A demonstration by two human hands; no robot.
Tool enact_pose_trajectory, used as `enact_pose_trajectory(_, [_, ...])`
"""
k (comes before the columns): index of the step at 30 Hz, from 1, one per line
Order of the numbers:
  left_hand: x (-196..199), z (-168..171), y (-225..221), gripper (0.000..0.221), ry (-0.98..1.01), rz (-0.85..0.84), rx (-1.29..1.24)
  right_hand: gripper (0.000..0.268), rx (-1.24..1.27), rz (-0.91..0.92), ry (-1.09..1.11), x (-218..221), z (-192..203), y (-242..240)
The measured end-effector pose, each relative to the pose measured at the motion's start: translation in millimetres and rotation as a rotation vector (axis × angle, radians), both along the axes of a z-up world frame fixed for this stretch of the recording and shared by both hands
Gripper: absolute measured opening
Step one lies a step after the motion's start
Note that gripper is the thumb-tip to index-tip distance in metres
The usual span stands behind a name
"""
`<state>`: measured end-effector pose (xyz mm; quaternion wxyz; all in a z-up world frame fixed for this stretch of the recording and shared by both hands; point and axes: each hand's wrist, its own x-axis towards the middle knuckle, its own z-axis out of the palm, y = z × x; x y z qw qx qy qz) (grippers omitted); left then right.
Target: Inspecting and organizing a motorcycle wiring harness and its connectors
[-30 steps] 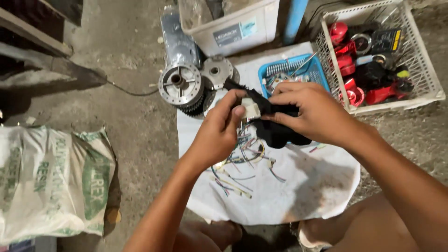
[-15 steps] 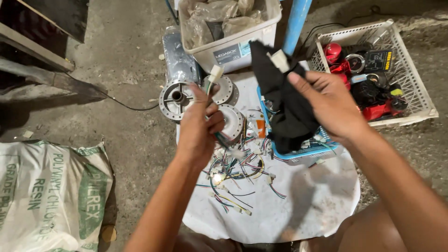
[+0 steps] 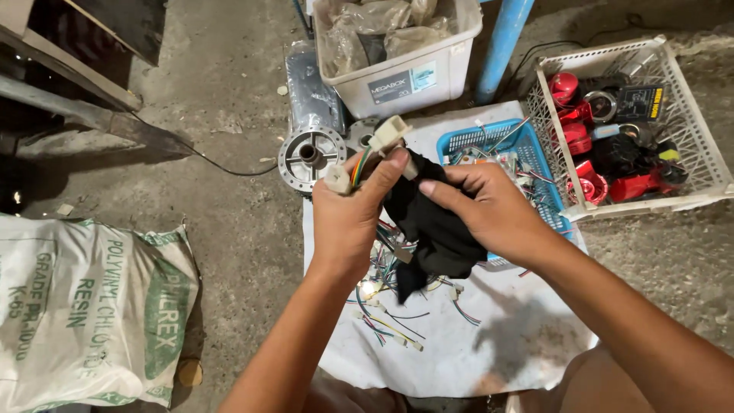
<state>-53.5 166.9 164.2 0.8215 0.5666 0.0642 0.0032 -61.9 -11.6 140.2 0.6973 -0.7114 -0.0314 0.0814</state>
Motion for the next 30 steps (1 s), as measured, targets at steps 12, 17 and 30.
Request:
enact_pose_trajectory(12, [-8.0, 10.3, 1.4, 0.035, -0.171, 0.006, 0.232, 0.019, -0.026, -0.013, 0.035, -18.4, 1.4, -19.9])
enact_pose_trajectory(17, [-13.9, 13.8, -4.0, 0.029, -0.059, -0.119, 0.174, 0.019, 0.013, 0.017, 0.088, -19.6, -0.1, -22.1])
enact_pose_trajectory(30, [-9.8, 20.9, 0.0, 0.028, -0.121, -0.022, 0.252, 0.018, 0.013, -0.409, -0.125, 7.1, 5.1, -51.3])
